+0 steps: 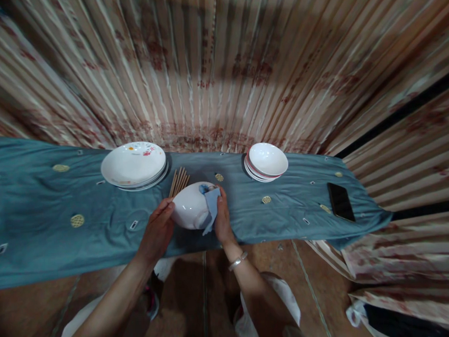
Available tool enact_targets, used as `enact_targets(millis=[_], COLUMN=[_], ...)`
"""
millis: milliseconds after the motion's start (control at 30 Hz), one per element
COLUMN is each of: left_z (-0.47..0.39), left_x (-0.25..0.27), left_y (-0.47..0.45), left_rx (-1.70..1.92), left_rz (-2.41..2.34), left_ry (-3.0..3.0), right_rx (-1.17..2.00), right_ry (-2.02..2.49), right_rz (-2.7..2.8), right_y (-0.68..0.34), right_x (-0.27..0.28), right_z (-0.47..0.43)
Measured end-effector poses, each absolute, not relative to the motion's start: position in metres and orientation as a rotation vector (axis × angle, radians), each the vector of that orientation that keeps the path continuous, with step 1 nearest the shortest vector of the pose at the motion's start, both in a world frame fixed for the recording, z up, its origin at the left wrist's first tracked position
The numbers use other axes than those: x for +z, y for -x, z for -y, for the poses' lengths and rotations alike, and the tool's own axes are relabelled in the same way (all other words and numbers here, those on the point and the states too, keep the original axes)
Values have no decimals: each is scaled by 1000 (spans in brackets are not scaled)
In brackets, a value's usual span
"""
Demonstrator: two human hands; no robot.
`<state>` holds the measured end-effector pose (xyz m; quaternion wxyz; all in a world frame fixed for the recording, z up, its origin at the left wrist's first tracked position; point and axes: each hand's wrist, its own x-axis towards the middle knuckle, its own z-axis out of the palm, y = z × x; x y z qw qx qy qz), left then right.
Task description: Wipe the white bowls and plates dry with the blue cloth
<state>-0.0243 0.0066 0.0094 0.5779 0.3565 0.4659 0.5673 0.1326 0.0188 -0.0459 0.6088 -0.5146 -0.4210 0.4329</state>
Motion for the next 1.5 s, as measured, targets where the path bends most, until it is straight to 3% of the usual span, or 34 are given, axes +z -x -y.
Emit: enact_targets(millis=[633, 933, 1500], left_z=[-8, -3, -6], left_x=[10, -3, -18], left_y=[18, 4, 0], left_rx=[1343, 1271, 1040], left_rz=[-1029, -1208, -1120], left_ry=[-731, -1014, -1172], right_rx=[981, 765, 447], right_ry=[1221, 1295, 1282], right_rz=[1044, 1205, 1536], right_y=[-142, -159, -187], right_x=[-35, -19, -3], right_z=[-19, -28, -36])
